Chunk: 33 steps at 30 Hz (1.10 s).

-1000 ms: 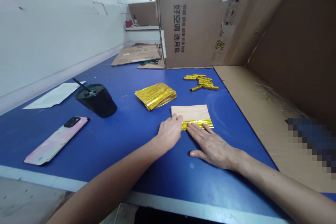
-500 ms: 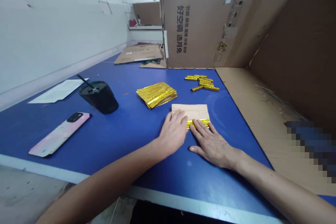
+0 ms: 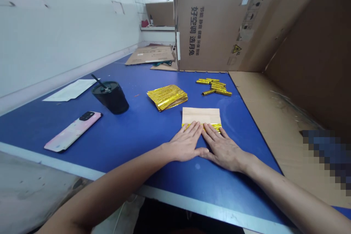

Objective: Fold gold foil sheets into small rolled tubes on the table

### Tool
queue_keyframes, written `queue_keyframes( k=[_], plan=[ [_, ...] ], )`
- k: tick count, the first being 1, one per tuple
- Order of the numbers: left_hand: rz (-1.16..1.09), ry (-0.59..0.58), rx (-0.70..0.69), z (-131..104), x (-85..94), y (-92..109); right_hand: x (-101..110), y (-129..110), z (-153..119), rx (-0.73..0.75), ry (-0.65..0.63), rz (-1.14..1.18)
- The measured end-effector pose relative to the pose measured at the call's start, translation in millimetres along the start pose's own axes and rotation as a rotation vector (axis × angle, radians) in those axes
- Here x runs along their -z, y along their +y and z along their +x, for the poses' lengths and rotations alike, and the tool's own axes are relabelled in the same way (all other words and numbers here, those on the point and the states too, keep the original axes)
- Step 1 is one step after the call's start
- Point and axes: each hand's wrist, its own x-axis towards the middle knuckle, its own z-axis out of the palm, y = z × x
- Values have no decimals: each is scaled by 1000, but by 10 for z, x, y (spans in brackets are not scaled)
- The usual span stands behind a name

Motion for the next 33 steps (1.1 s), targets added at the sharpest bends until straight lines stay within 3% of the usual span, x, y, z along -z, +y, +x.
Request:
queue_keyframes(
  k=[7,14,18,22,27,33],
  plan=[
    [-13,-3,-9,17,-2,6,26,89,-37,14,-36,-5],
    [3,18,-42,24,-1,-19,-33,228,-194,-112,24,-57],
    [20,18,-52,77,46,-132,-36,96,-283,-172,48,-135],
    [72,40,-10,174,130,-235,14,-128,-355,-111,26,-165],
    [39,60,31,298,164,-193,39,-366,-358,-35,15,-144],
    [61,102,66,345,59,-140,97,-504,-347,55,9,-20]
  ],
)
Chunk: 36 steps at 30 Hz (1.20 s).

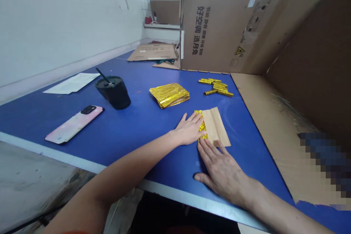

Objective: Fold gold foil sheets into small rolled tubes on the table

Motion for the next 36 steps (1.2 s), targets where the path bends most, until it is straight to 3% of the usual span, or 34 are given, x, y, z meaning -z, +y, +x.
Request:
queue_keyframes(
  k=[5,7,10,15,25,36],
  plan=[
    [1,-60,-33,-20,-20,-15,284,265,102,158,-54,345],
    [-8,-69,-32,-24,-15,-14,336,466,245,98,52,530],
    [-28,-64,-35,-26,-14,-8,269,751,527,-20,293,525],
    [-30,-37,-48,-27,-33,-18,32,1007,828,2,240,396],
    [143,56,-43,-130,-56,155,-85,1084,775,5,144,250],
    [230,84,-218,-673,-158,280,-67,1085,777,11,80,170]
  ],
)
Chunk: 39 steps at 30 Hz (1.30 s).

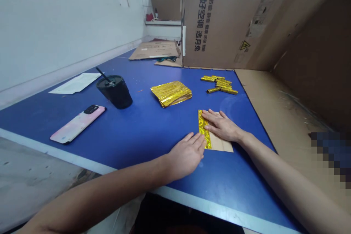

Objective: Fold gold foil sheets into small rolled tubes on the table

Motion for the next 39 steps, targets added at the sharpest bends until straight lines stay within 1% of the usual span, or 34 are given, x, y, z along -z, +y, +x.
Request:
queue_keyframes(
  k=[2,5,9,11,14,16,18,20,22,25,29,32,34,36,39],
  plan=[
    [1,27,-10,-27,11,27,-7,-15,-2,-9,13,-5],
    [3,60,-8,40,92,60,-20,-34,-7,-22,38,-5],
    [-14,10,4,230,280,122,-10,-35,-19,-43,37,-2],
    [-5,-2,5,297,331,148,18,-50,-29,-64,44,-11],
    [29,23,-7,321,310,163,82,-160,-56,-84,101,-31],
    [56,70,-7,299,261,163,125,-296,-82,-31,133,-16],
    [78,111,-3,265,219,166,151,-438,-107,66,76,41],
    [94,127,-5,235,198,172,155,-527,-123,98,40,112],
    [97,130,-3,219,195,180,135,-528,-119,108,36,143],
    [81,117,-5,221,207,189,80,-397,-74,126,40,62],
    [50,85,-1,250,237,194,22,-206,-4,14,38,-82],
    [3,57,26,265,278,147,14,-156,0,-59,23,-133],
    [-12,19,53,262,311,60,23,-145,-18,-97,16,-169],
    [-2,-17,84,250,344,-69,34,-134,-41,-162,21,-209],
    [63,-28,131,238,377,-264,37,-120,-65,-281,60,-266]
  ],
)
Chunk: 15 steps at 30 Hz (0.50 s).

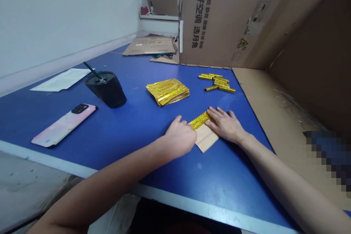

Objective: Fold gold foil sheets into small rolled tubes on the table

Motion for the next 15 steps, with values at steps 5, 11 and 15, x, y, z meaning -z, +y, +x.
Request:
queue_keyframes(
  k=[5,11,15],
  plan=[
    [33,26,72,89,-10,-15,-31,-34,-6,-40,43,-67],
    [-42,45,147,323,-60,222,-46,-46,-10,-13,32,-103],
    [-130,3,138,369,-89,220,-43,-46,-11,-15,22,-92]
  ],
)
